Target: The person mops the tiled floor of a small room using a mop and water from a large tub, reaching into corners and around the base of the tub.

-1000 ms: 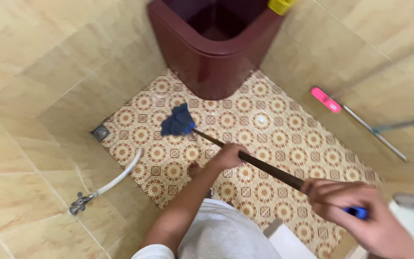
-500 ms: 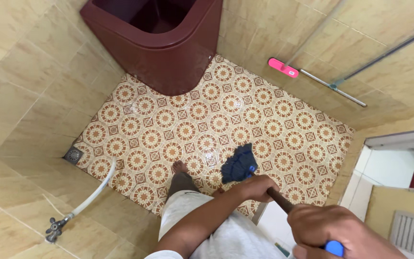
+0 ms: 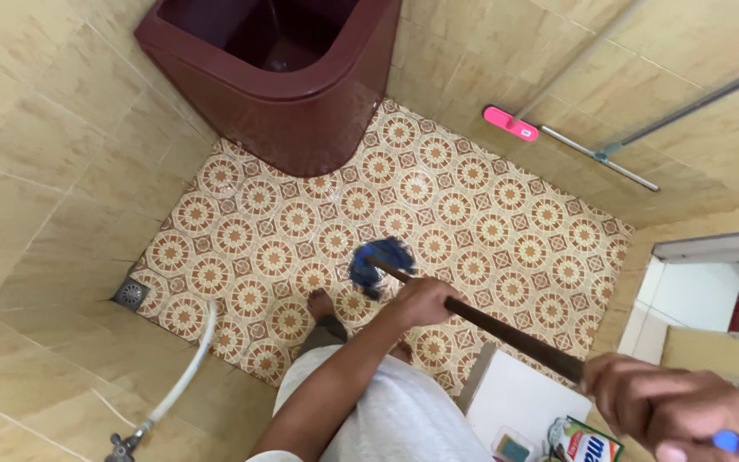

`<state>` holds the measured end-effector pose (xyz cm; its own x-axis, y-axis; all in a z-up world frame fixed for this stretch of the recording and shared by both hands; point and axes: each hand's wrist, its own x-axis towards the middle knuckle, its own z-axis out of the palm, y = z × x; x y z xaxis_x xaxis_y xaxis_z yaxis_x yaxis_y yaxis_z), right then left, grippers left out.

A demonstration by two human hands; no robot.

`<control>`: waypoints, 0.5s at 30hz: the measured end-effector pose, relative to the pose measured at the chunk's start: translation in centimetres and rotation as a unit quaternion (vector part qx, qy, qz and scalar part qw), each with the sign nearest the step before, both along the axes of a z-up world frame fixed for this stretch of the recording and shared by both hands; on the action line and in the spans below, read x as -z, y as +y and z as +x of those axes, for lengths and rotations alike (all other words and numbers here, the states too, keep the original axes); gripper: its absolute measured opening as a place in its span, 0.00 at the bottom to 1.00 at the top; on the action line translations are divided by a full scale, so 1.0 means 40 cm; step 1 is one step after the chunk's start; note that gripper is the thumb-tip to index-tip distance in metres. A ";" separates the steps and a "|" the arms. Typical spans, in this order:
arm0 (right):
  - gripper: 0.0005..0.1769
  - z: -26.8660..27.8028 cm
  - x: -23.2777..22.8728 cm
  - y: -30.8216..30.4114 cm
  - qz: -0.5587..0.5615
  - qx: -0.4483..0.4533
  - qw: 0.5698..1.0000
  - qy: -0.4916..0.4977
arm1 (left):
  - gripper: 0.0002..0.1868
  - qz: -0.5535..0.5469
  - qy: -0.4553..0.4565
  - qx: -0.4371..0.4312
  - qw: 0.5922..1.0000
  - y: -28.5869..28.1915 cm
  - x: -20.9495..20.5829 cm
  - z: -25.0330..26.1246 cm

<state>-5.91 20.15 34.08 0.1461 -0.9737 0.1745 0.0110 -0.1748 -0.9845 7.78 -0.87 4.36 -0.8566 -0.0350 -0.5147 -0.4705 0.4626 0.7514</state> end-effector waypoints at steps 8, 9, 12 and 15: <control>0.17 0.102 0.264 -0.289 0.035 0.162 0.984 -0.058 | 0.10 -0.185 0.185 -0.242 0.935 -0.378 0.298 0.168; 0.18 0.120 0.321 -0.334 0.036 0.141 0.986 -0.076 | 0.14 -0.189 0.139 -0.282 0.930 -0.421 0.310 0.200; 0.20 0.174 0.464 -0.462 0.058 0.126 0.984 -0.113 | 0.29 -0.225 0.084 -0.335 0.911 -0.548 0.299 0.289; 0.17 0.236 0.539 -0.593 0.168 0.158 0.972 -0.042 | 0.34 -0.291 0.139 -0.348 0.881 -0.606 0.259 0.348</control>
